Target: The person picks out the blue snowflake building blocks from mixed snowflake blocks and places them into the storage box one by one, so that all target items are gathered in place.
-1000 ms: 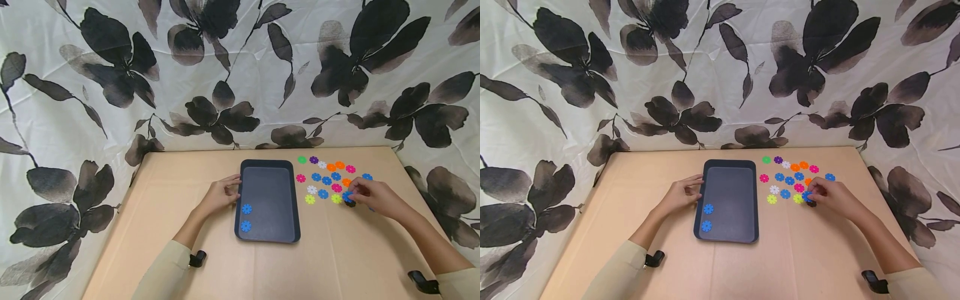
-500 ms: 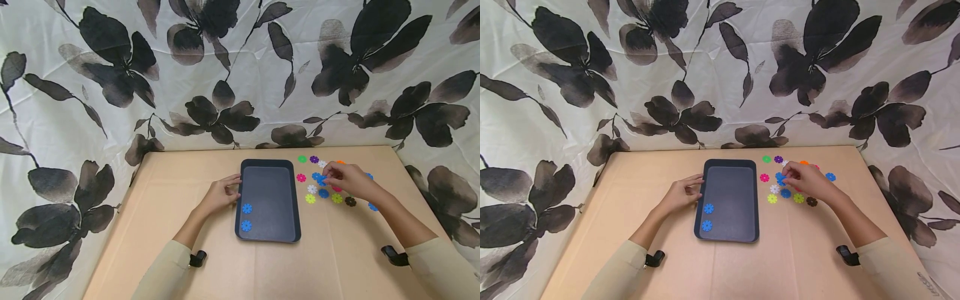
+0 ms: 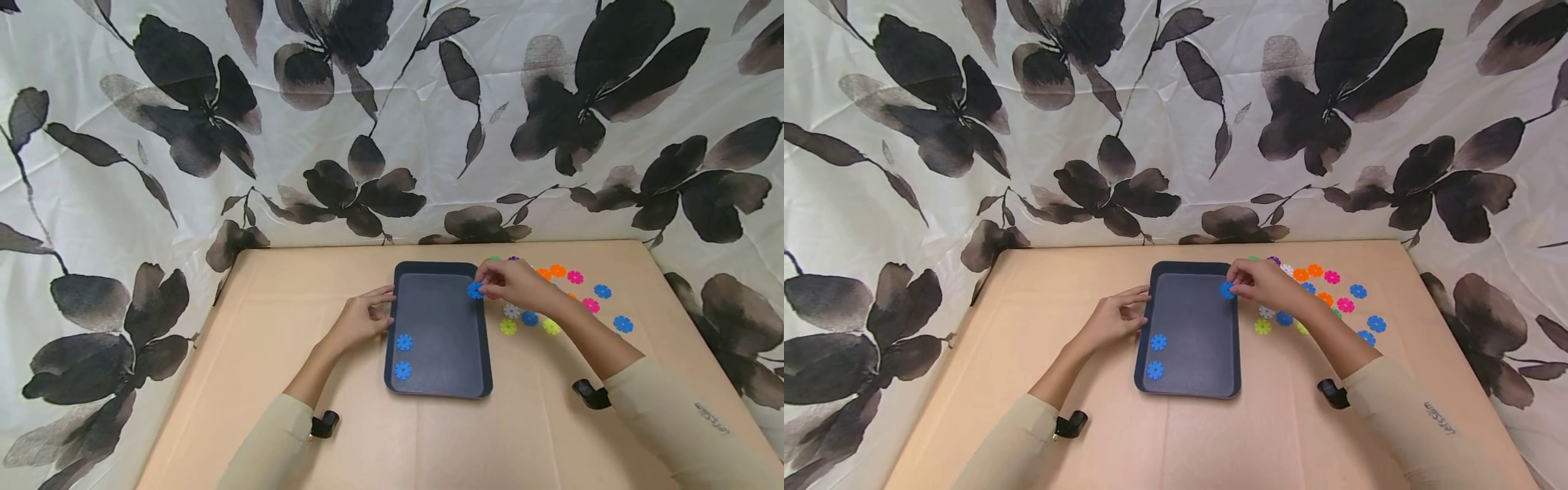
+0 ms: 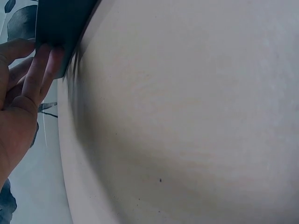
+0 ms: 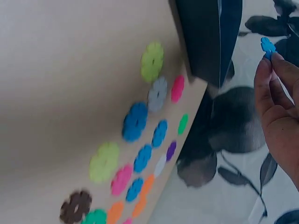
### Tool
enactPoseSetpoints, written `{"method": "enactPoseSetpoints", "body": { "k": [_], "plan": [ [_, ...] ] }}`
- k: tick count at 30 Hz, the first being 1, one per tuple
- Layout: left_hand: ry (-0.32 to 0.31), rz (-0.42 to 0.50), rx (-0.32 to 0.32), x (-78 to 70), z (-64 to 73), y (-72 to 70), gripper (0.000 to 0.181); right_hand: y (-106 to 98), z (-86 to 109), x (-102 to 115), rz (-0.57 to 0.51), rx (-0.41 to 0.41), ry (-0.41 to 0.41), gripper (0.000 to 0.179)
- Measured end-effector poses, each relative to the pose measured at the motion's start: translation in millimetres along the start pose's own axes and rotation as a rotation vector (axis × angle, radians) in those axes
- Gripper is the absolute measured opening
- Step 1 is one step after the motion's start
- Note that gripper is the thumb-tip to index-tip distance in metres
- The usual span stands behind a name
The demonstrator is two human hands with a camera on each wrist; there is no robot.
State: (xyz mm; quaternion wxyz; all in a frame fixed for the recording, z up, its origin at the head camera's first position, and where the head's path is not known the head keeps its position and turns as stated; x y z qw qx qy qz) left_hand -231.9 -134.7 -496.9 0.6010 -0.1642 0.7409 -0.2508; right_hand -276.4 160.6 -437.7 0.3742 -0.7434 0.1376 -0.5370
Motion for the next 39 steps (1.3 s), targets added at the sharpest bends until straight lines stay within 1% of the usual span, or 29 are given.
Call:
{"method": "enactPoseSetpoints", "body": {
  "k": [3, 8, 11, 18, 23, 27, 30, 33, 39],
  "plan": [
    [-0.011, 0.003, -0.003, 0.6, 0.7, 0.5, 0.049, 15, -7.8, 5, -0.028, 0.046, -0.003, 0.012],
    [-0.011, -0.012, -0.012, 1.3, -0.7, 0.8, 0.049, 38, -22.6, 15, -0.040, 0.095, -0.024, 0.010],
    [-0.011, -0.009, -0.008, 1.5, -2.0, 1.3, 0.048, 51, -31.2, 21, -0.038, 0.125, -0.039, 0.008],
    [-0.011, 0.015, -0.009, 1.1, -3.4, 1.0, 0.048, 78, -45.9, 38, -0.006, 0.191, -0.108, 0.005],
    [-0.010, 0.022, -0.007, 1.2, -3.4, 1.0, 0.049, 96, -50.0, 46, 0.013, 0.204, -0.112, 0.004],
    [-0.010, 0.021, 0.000, 1.1, -3.7, 0.9, 0.049, 109, -51.4, 47, 0.010, 0.195, -0.098, 0.005],
    [-0.012, 0.026, 0.002, 1.7, -4.4, 1.2, 0.049, 116, -52.6, 44, 0.018, 0.188, -0.081, 0.005],
    [-0.013, 0.033, 0.003, 1.9, -4.2, 1.5, 0.050, 121, -52.9, 41, 0.036, 0.189, -0.087, 0.005],
    [-0.018, 0.035, 0.004, 2.3, -4.1, 0.9, 0.049, 132, -54.7, 39, 0.051, 0.230, -0.091, 0.004]
  ]
}}
Point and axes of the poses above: each hand's wrist, its own z-axis away from the middle knuckle, its own y-axis out of the palm, x = y × z, the point moved 7 cm from there along -z, towards the middle knuckle, and after that the axes turned 12 degrees about -x, right-handed, at the moved point
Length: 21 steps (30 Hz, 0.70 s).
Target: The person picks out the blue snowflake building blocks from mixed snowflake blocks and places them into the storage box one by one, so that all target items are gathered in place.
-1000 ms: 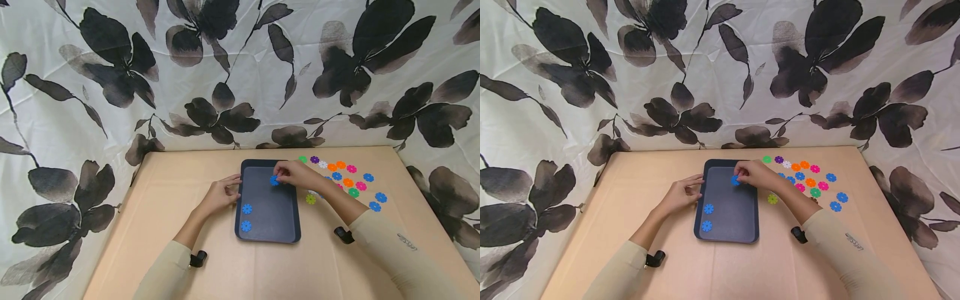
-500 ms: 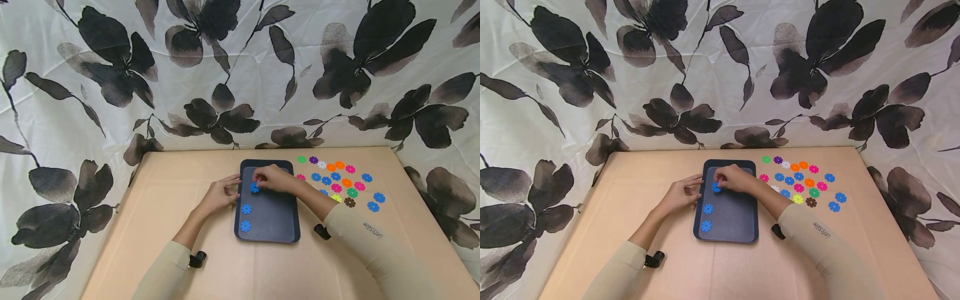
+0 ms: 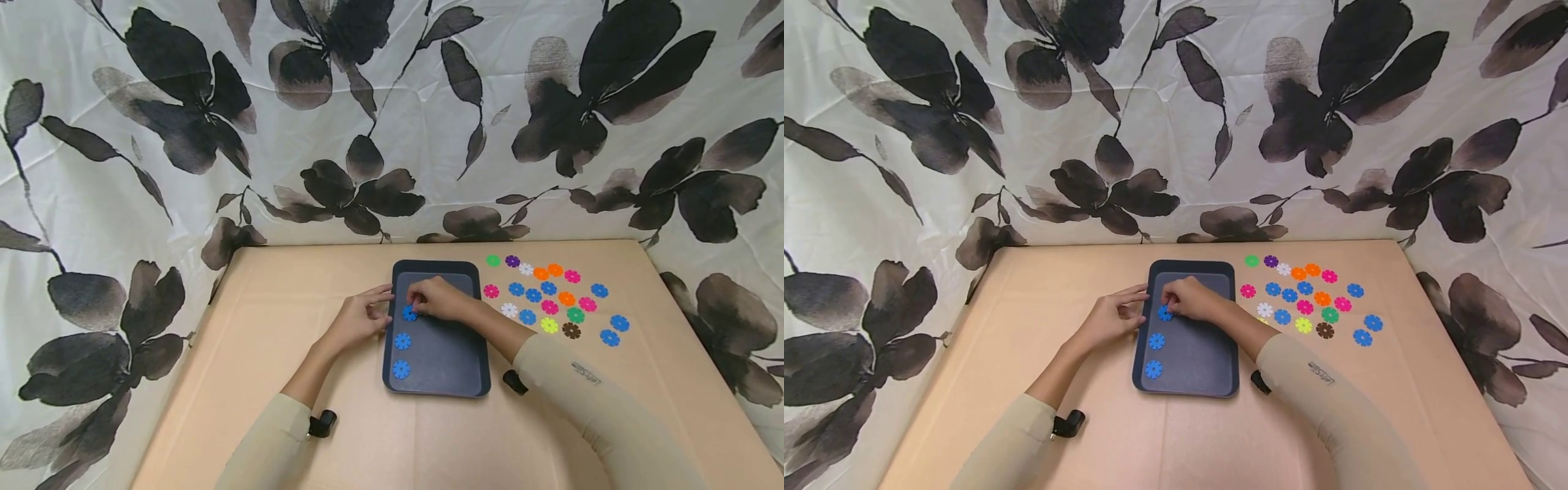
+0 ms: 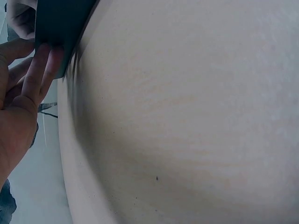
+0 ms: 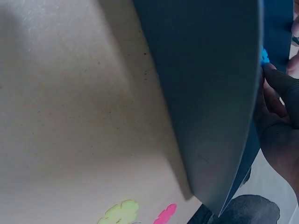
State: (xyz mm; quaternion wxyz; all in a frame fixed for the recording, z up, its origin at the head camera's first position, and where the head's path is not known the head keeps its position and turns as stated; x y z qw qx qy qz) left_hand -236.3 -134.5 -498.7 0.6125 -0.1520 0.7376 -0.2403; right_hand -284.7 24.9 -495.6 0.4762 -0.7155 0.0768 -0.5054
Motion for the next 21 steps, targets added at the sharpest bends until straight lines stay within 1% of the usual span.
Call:
{"method": "enactPoseSetpoints", "body": {
  "k": [5, 11, 21],
  "plan": [
    [0.005, 0.010, 0.002, 1.2, 0.3, 0.6, 0.049, 5.0, -3.4, 0.7, 0.010, 0.023, 0.015, 0.004],
    [0.012, -0.009, 0.000, 0.9, -0.7, 0.4, 0.049, 9.6, -8.0, 0.8, 0.031, 0.049, 0.022, 0.004],
    [0.001, -0.015, 0.005, 0.1, -1.0, 0.2, 0.049, 10.9, -8.3, 4.0, 0.034, 0.047, 0.046, 0.003]
  ]
}}
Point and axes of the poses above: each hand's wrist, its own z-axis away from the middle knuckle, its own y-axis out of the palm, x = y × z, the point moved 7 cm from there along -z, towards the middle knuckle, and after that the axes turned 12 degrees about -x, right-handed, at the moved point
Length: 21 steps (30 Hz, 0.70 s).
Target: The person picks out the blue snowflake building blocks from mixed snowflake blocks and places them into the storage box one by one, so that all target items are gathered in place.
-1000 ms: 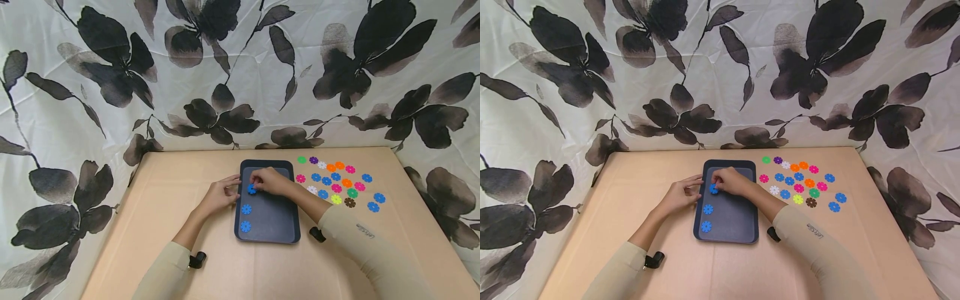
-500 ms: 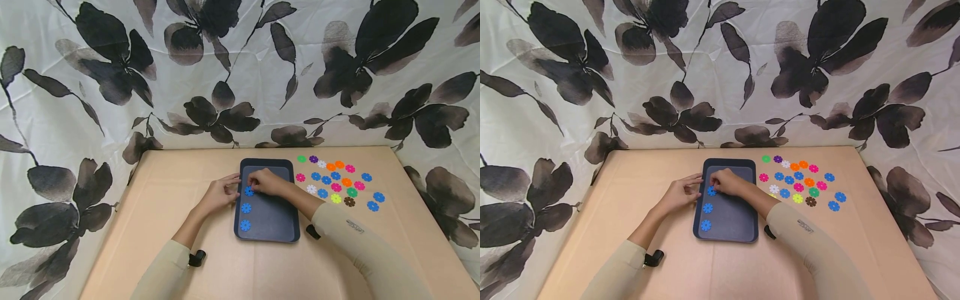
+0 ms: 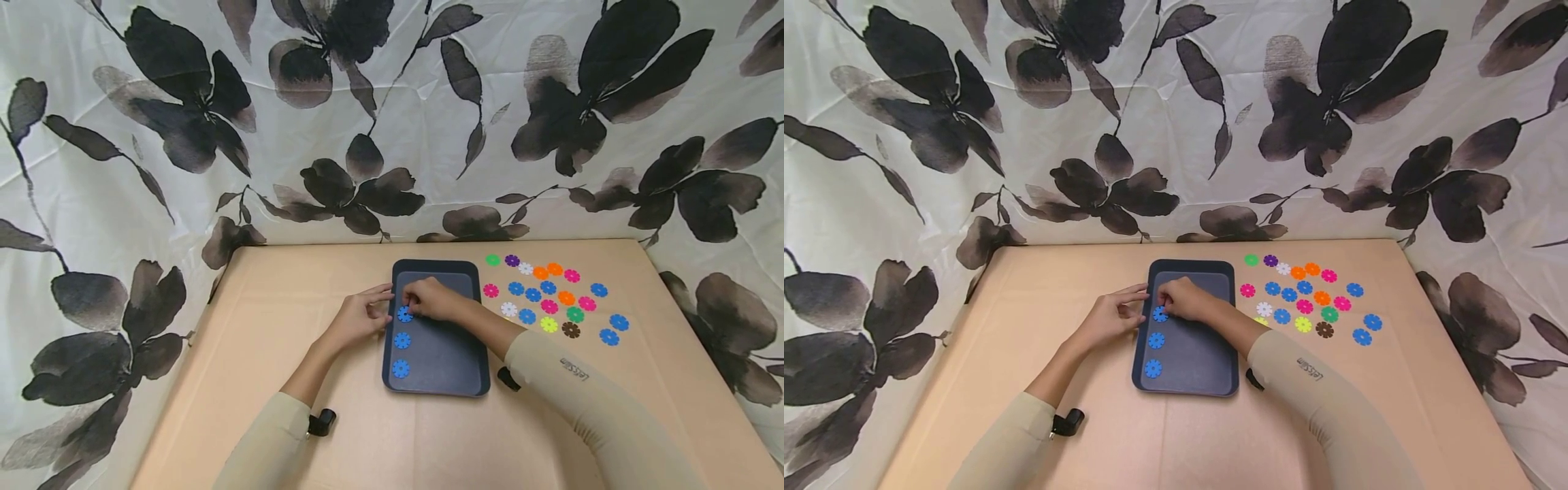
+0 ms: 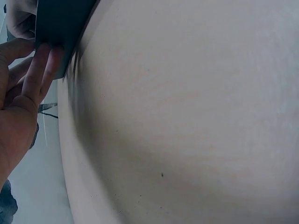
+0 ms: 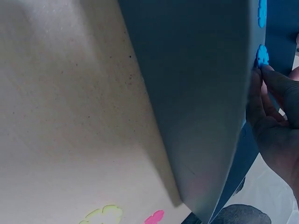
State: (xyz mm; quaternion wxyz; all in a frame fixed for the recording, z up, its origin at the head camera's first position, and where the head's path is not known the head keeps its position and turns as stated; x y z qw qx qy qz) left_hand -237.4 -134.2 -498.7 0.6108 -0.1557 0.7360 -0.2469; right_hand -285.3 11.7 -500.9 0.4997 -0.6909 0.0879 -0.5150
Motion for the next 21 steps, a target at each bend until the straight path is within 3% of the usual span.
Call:
{"method": "enactPoseSetpoints", "body": {
  "k": [21],
  "plan": [
    [0.014, 0.008, 0.000, 1.5, -3.4, -0.9, 0.049, -2.0, 0.9, 0.5, 0.018, -0.024, -0.015, 0.006]
  ]
}}
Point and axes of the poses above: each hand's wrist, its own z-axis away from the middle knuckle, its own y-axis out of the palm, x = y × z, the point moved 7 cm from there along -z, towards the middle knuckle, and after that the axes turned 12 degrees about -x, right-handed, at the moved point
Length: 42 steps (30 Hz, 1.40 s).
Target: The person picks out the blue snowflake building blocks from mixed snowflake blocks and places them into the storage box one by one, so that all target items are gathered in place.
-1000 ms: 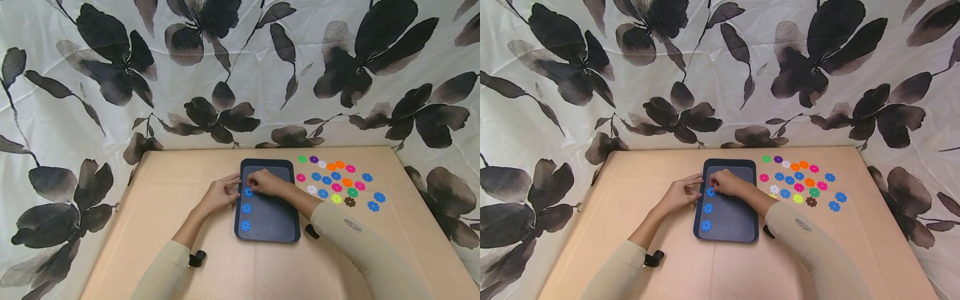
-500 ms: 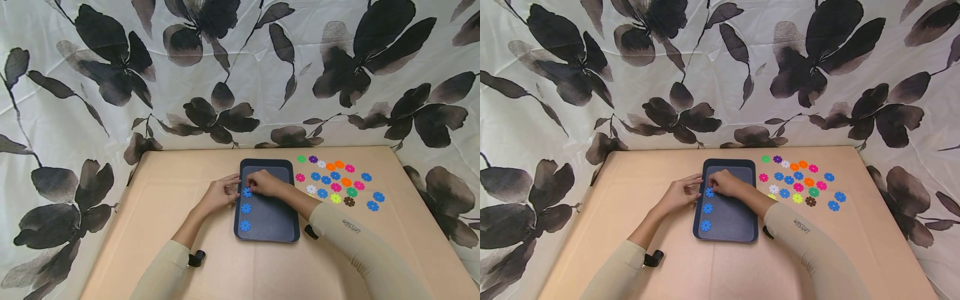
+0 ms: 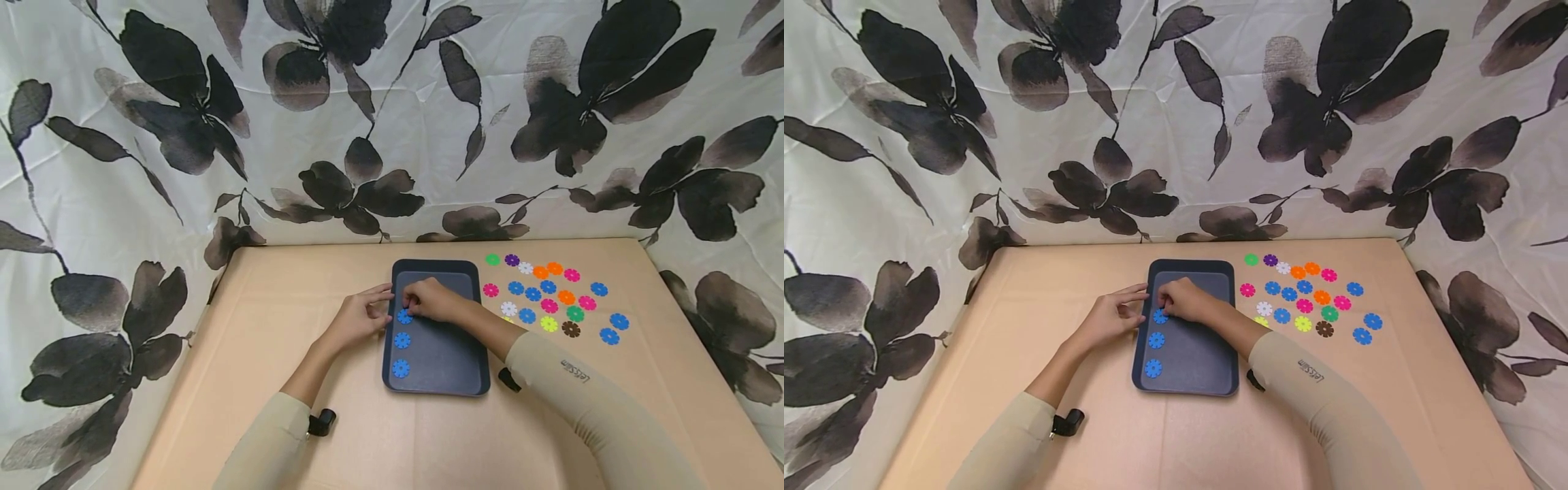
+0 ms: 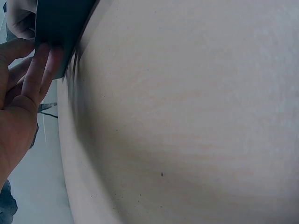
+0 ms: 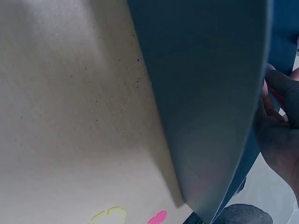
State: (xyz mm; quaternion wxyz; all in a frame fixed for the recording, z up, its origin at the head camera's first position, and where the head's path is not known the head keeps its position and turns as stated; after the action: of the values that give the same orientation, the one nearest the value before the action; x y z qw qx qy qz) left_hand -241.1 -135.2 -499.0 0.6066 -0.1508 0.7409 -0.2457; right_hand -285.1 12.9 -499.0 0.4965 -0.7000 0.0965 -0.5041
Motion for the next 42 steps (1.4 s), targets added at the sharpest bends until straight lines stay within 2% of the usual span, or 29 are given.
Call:
{"method": "enactPoseSetpoints", "body": {
  "k": [11, 19, 24, 30, 35, 42],
  "plan": [
    [-0.007, -0.004, -0.001, -0.8, 0.8, -0.1, 0.048, -19, 10.7, -1, -0.024, -0.058, -0.018, 0.009],
    [0.023, 0.011, 0.001, -2.9, 0.5, -0.8, 0.048, -50, 26.8, -2, -0.034, -0.125, -0.006, 0.010],
    [0.016, -0.006, -0.003, -2.8, 0.7, -1.0, 0.048, -72, 41.5, -5, -0.047, -0.168, 0.014, 0.015],
    [0.010, -0.016, -0.004, -3.7, 2.1, -0.9, 0.048, -94, 61.3, -18, -0.070, -0.215, 0.051, 0.016],
    [0.016, -0.016, -0.006, -2.9, 3.4, 0.1, 0.048, -111, 80.4, -31, -0.070, -0.260, 0.049, 0.014],
    [0.023, -0.029, -0.013, -3.2, 4.9, 1.2, 0.048, -120, 109.4, -62, -0.049, -0.335, 0.095, 0.014]
  ]
}}
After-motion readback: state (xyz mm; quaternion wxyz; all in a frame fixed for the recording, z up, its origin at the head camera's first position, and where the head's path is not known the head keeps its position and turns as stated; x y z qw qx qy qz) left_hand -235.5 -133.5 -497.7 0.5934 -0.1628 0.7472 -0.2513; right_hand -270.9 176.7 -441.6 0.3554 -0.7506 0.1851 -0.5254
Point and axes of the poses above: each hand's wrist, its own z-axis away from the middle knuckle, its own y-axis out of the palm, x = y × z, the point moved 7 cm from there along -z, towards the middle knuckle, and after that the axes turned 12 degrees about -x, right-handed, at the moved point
